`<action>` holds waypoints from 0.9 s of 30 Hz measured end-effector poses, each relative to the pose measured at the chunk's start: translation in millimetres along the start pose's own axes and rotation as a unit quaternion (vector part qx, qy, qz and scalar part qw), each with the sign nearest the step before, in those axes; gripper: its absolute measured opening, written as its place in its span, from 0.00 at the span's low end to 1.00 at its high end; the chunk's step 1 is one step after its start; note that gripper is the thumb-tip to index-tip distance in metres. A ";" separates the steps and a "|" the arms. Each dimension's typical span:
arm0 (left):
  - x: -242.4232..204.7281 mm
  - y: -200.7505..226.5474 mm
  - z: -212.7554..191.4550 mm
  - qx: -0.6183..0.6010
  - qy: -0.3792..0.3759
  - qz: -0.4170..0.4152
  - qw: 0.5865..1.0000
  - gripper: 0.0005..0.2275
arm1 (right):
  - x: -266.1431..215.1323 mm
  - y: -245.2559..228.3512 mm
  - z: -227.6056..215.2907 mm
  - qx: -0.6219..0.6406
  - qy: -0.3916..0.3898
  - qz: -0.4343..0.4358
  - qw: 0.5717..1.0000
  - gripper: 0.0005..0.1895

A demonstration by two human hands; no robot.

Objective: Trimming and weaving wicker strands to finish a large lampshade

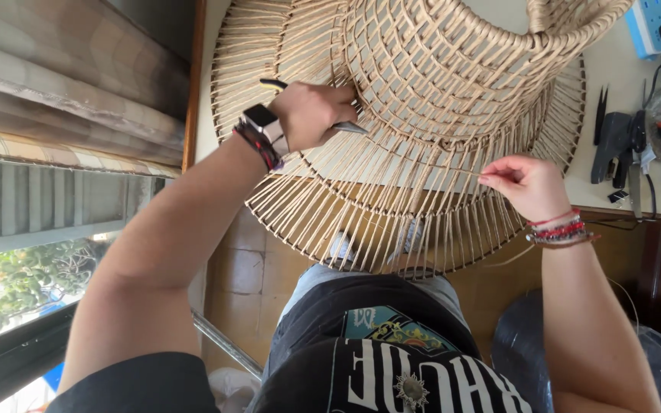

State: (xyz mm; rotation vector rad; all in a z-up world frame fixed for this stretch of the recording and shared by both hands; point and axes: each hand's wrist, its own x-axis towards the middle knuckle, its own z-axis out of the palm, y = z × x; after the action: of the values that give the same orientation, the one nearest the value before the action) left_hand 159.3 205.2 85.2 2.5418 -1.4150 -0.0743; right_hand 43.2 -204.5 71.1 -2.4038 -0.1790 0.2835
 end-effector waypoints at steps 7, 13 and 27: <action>-6.2 8.7 10.3 0.076 0.044 -0.017 0.996 0.06 | -4.0 17.0 21.1 0.125 -0.001 0.030 0.992 0.08; -24.9 32.5 48.4 0.035 0.292 0.002 0.956 0.05 | -3.6 41.3 35.0 -0.017 0.098 -0.089 0.991 0.08; 1.6 43.5 72.0 0.052 0.272 0.007 0.961 0.09 | 3.6 21.1 3.4 0.091 -0.080 -0.035 0.992 0.09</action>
State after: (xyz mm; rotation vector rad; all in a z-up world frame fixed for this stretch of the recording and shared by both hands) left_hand 112.7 169.2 25.1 2.3611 -1.2316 0.6649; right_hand 47.0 -217.3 54.1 -2.1894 -0.2974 0.4399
